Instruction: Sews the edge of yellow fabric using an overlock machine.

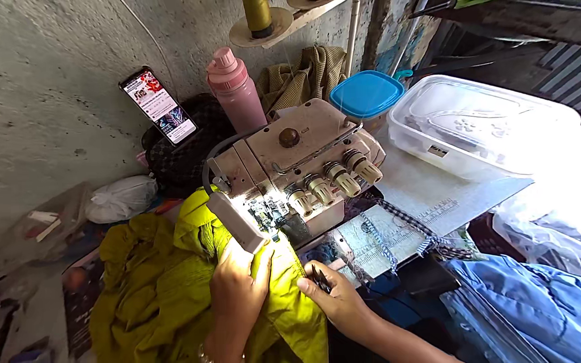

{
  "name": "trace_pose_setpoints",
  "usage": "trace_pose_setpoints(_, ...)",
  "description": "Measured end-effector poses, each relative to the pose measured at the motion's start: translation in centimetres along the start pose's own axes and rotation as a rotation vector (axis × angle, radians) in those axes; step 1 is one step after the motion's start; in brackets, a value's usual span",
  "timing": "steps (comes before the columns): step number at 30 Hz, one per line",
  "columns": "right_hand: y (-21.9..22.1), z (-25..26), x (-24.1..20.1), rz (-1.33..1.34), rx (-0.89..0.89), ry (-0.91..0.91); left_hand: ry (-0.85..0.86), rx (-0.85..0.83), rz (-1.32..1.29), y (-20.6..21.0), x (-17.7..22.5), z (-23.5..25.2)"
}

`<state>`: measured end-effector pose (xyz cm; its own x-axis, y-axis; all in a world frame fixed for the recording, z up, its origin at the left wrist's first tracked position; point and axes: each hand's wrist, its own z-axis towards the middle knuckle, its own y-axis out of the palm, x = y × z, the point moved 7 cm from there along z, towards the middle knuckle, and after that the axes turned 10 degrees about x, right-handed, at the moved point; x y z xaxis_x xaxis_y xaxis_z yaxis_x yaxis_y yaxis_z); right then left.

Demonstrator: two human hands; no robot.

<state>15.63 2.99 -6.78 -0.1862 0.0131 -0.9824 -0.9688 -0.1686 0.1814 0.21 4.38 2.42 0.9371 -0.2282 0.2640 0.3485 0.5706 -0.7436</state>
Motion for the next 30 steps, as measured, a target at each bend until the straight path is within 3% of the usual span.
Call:
trace_pose_setpoints(4, -0.3, -3.7, 2.1, 0.175, -0.098, 0.244, 0.128, 0.032, 0.103, -2.0, 3.3, -1.5)
trace_pose_setpoints(10, -1.3, -5.8, 0.9, 0.052, -0.039, 0.034, 0.161, -0.019, 0.099, -1.4, 4.1, -3.9)
trace_pose_setpoints(19, -0.6, -3.0, 0.9, 0.013, -0.008, -0.049, 0.098, -0.042, 0.013, -0.7, 2.1, -1.7)
trace_pose_setpoints(26, 0.2, -0.1, 0.1, -0.010, -0.027, -0.026, -0.045, -0.039, -0.077, 0.0, -1.5, 0.8)
trace_pose_setpoints(30, -0.1, -1.5, 1.5, 0.194, -0.043, 0.129, -0.127, 0.021, -0.107, -3.8, -0.9, -1.5)
